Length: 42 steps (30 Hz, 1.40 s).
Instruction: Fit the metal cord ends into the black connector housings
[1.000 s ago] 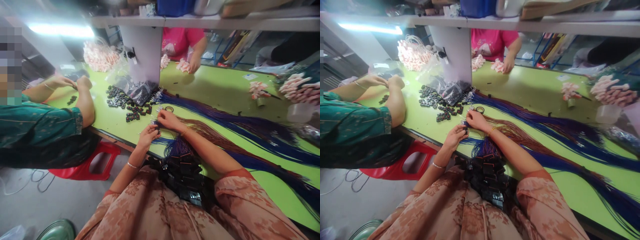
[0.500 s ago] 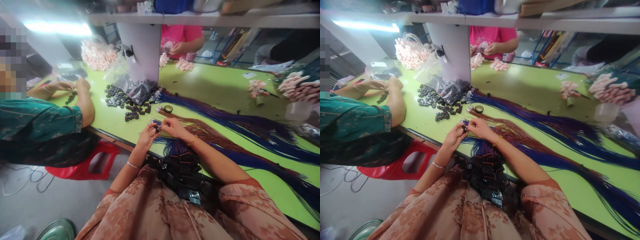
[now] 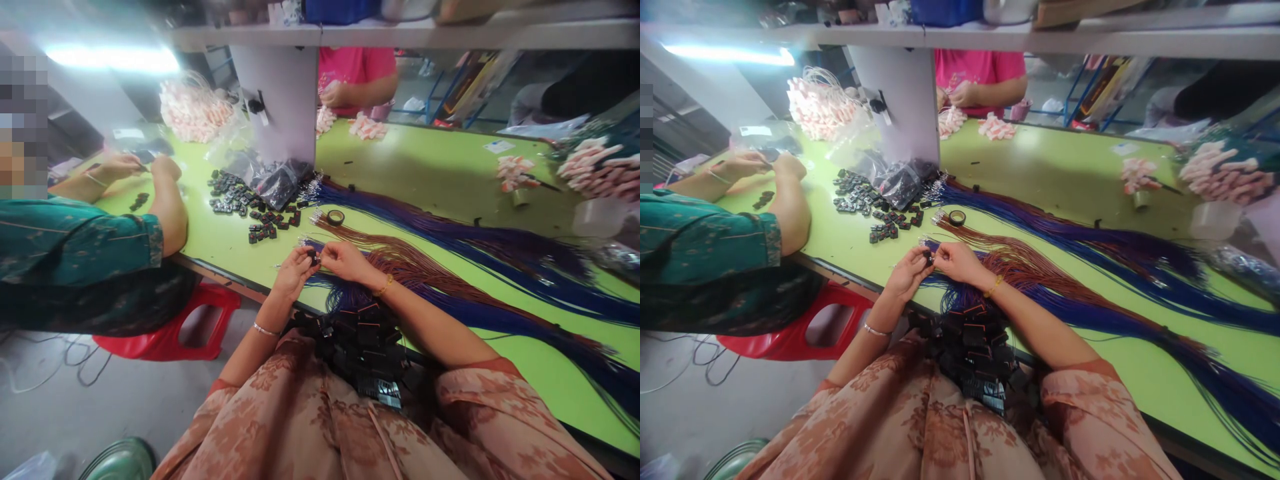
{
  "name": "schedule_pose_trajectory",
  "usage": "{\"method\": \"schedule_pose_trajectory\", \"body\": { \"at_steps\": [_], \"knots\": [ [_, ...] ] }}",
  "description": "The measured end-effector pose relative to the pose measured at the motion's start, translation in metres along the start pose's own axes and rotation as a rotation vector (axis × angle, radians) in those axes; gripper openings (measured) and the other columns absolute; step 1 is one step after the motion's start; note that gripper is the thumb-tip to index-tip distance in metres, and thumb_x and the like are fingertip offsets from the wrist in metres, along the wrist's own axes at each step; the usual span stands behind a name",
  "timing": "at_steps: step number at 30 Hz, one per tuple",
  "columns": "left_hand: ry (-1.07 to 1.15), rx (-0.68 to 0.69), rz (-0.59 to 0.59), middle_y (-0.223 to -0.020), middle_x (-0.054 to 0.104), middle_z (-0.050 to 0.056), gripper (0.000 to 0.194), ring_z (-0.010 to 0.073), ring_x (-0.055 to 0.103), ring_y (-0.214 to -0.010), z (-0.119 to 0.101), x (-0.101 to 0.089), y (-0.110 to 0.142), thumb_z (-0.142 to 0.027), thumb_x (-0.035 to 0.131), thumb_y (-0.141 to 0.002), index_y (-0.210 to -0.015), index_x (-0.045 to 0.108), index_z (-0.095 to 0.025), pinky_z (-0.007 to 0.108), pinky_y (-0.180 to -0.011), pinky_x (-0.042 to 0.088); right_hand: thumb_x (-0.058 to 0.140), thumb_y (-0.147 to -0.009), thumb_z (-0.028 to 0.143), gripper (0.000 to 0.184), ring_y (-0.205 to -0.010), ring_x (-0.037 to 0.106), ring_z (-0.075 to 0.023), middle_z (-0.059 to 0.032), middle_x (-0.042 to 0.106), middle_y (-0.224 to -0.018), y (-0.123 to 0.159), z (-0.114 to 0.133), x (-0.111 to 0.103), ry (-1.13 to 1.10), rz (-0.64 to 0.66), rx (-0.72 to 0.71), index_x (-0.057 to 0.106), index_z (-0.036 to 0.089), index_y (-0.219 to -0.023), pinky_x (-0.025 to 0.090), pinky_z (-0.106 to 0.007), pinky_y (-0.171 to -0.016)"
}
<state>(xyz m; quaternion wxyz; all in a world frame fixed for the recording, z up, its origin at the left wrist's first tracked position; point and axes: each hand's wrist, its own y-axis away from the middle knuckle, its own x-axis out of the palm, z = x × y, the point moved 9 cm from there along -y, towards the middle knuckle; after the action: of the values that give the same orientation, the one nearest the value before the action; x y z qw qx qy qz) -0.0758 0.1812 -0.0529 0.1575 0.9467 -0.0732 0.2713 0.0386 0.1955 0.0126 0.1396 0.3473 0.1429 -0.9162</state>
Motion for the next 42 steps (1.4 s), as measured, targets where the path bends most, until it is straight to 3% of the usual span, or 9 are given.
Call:
{"method": "schedule_pose_trajectory", "body": {
  "at_steps": [4, 9, 17, 20, 23, 29, 32, 38, 42],
  "knots": [
    [-0.054, 0.003, -0.045, -0.089, 0.065, 0.002, 0.037, 0.0119, 0.062, -0.082, 0.002, -0.002, 0.0, -0.021, 0.079, -0.062, -0.094, 0.06, -0.017, 0.032, -0.085, 0.051, 0.052, -0.077, 0.025, 0.016, -0.056, 0.043, -0.01, 0.0003, 0.057, -0.062, 0.002, 0.004, 0.003, 0.09, 0.011, -0.022, 0.056, 0.016, -0.065, 0.028, -0.022, -0.056],
    [-0.074, 0.005, -0.12, -0.082, 0.065, 0.001, 0.035, 0.0109, 0.062, -0.076, 0.004, -0.009, -0.002, -0.019, 0.079, -0.062, -0.09, 0.059, -0.016, 0.031, -0.08, 0.053, 0.047, -0.084, 0.024, 0.017, -0.068, 0.051, -0.0139, -0.0058, 0.064, -0.078, 0.005, 0.015, 0.007, 0.222, 0.051, -0.151, 0.062, 0.015, -0.08, 0.032, -0.024, -0.064],
    [-0.085, -0.011, -0.156, -0.08, 0.064, 0.0, 0.03, 0.0104, 0.062, -0.074, 0.006, -0.01, -0.004, -0.013, 0.075, -0.063, -0.089, 0.059, -0.015, 0.032, -0.081, 0.053, 0.049, -0.082, 0.024, 0.018, -0.059, 0.046, -0.0118, -0.0028, 0.061, -0.068, 0.003, 0.007, 0.014, 0.23, 0.089, -0.104, 0.059, 0.015, -0.071, 0.029, -0.024, -0.058],
    [-0.072, -0.024, -0.151, -0.08, 0.064, 0.001, 0.029, 0.0106, 0.062, -0.074, 0.008, -0.01, -0.005, -0.013, 0.075, -0.064, -0.088, 0.059, -0.015, 0.032, -0.079, 0.054, 0.044, -0.087, 0.027, 0.024, -0.062, 0.049, -0.0118, -0.0023, 0.063, -0.071, -0.016, -0.003, 0.005, 0.18, 0.084, -0.079, 0.062, 0.015, -0.077, 0.032, -0.023, -0.06],
    [-0.067, -0.012, -0.15, -0.078, 0.063, 0.001, 0.029, 0.0108, 0.063, -0.073, 0.007, -0.01, -0.007, -0.015, 0.075, -0.065, -0.089, 0.059, -0.015, 0.031, -0.079, 0.054, 0.045, -0.085, 0.024, 0.022, -0.074, 0.056, -0.017, -0.008, 0.067, -0.084, -0.045, -0.02, -0.01, 0.351, 0.003, 0.021, 0.065, 0.014, -0.085, 0.036, -0.026, -0.068],
    [-0.054, -0.015, -0.132, -0.079, 0.063, 0.002, 0.027, 0.0116, 0.063, -0.073, 0.007, -0.011, -0.008, -0.013, 0.073, -0.065, -0.088, 0.059, -0.015, 0.03, -0.078, 0.054, 0.043, -0.086, 0.023, 0.025, -0.085, 0.059, -0.0261, -0.0188, 0.064, -0.104, -0.076, -0.035, 0.008, 0.6, 0.114, 0.118, 0.063, 0.012, -0.096, 0.04, -0.032, -0.073],
    [-0.045, -0.009, -0.124, -0.08, 0.063, 0.002, 0.027, 0.0118, 0.063, -0.074, 0.008, -0.011, -0.008, -0.014, 0.073, -0.066, -0.089, 0.06, -0.015, 0.031, -0.079, 0.053, 0.042, -0.086, 0.022, 0.024, -0.076, 0.057, -0.0226, -0.0163, 0.065, -0.094, -0.072, -0.03, 0.008, 0.505, 0.074, 0.101, 0.061, 0.011, -0.095, 0.039, -0.031, -0.069],
    [0.009, 0.023, -0.078, -0.083, 0.063, 0.002, 0.03, 0.0116, 0.062, -0.077, 0.006, -0.006, -0.009, -0.017, 0.075, -0.066, -0.093, 0.06, -0.015, 0.032, -0.082, 0.052, 0.048, -0.079, 0.026, 0.018, -0.06, 0.046, -0.0106, 0.0, 0.057, -0.066, -0.044, -0.011, -0.007, -0.118, 0.003, 0.003, 0.058, 0.014, -0.072, 0.034, -0.022, -0.058],
    [0.053, 0.004, -0.063, -0.086, 0.064, 0.002, 0.028, 0.0113, 0.062, -0.079, 0.007, -0.004, -0.01, -0.015, 0.073, -0.068, -0.092, 0.06, -0.016, 0.03, -0.081, 0.051, 0.054, -0.073, 0.031, 0.018, -0.054, 0.038, -0.0077, 0.0044, 0.049, -0.058, -0.021, -0.009, -0.012, -0.308, -0.012, 0.046, 0.058, 0.014, -0.069, 0.031, -0.021, -0.053]
  ]
}}
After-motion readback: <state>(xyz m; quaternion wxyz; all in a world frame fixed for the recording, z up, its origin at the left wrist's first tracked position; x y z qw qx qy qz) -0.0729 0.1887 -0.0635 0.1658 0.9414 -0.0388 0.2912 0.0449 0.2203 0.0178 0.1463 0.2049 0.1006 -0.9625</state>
